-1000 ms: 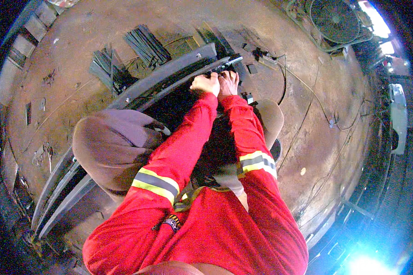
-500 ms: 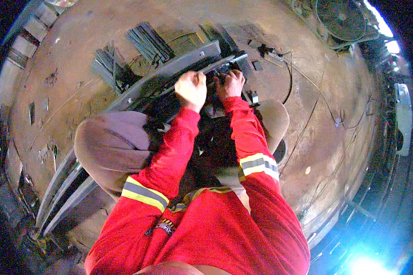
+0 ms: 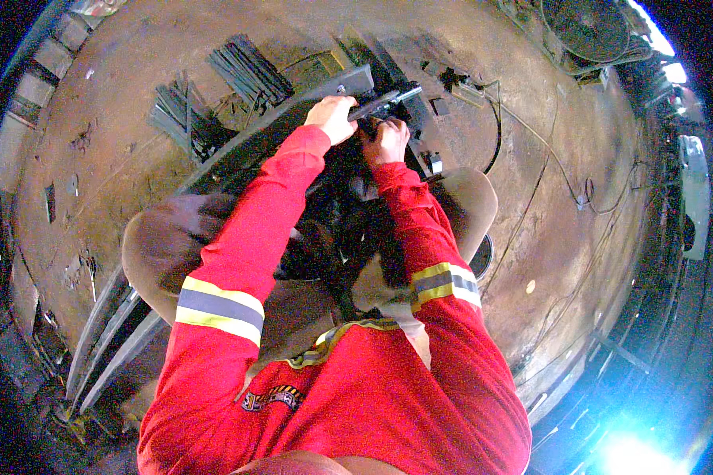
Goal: The person sits cross-legged on the floor and assembles a metal frame structure. They align metal bars and use a screwdriver to tighten screws into the joints, securing the components together.
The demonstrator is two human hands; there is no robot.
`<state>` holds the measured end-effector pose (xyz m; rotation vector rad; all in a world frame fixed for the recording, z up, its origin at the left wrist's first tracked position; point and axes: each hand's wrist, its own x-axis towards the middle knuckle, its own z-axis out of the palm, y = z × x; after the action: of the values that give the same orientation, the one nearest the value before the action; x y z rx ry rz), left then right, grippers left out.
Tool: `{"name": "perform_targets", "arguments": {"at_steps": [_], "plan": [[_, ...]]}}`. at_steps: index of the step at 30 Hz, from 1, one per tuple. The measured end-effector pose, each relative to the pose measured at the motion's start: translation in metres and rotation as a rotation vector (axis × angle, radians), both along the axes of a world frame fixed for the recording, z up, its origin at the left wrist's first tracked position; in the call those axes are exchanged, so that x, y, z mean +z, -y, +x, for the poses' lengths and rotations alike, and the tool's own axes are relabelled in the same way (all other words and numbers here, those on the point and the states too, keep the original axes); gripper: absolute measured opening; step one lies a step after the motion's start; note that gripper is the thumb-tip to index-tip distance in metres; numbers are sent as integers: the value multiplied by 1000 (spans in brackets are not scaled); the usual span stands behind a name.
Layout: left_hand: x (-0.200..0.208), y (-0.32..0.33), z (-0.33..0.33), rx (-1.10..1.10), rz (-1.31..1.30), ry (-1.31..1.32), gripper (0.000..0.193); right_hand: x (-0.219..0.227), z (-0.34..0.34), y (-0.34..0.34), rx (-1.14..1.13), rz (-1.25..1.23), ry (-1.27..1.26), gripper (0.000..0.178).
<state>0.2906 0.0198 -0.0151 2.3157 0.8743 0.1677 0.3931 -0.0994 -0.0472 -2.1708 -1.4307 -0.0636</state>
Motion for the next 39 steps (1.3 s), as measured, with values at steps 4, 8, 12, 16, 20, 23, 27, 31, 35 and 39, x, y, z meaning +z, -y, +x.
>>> {"name": "perform_targets", "arguments": {"at_steps": [4,8,12,16,20,23,27,31,35,39], "plan": [[6,3,-8,34,55,0,40,10,-6,-6,-182,-49,-181,30],[9,4,-11,-15,119,-7,37,18,-10,-7,-236,-37,-183,29],[6,2,-7,-60,149,10,38,8,3,0,-72,34,-87,31],[2,1,-8,-64,164,20,39,18,19,-5,38,-216,-187,33],[4,1,-8,-38,138,16,39,15,3,-5,27,-207,148,31],[2,3,-4,-34,133,30,39,-2,5,-2,-7,-109,306,28],[2,2,-6,-20,99,-10,39,16,-5,-11,-109,-130,51,31],[1,1,-8,-15,91,1,40,18,-6,-8,-126,31,51,33],[-1,3,-7,-17,109,33,40,4,11,-6,-76,-59,-88,32],[1,2,-7,-34,146,72,40,9,39,-13,87,-382,-266,31]]}}
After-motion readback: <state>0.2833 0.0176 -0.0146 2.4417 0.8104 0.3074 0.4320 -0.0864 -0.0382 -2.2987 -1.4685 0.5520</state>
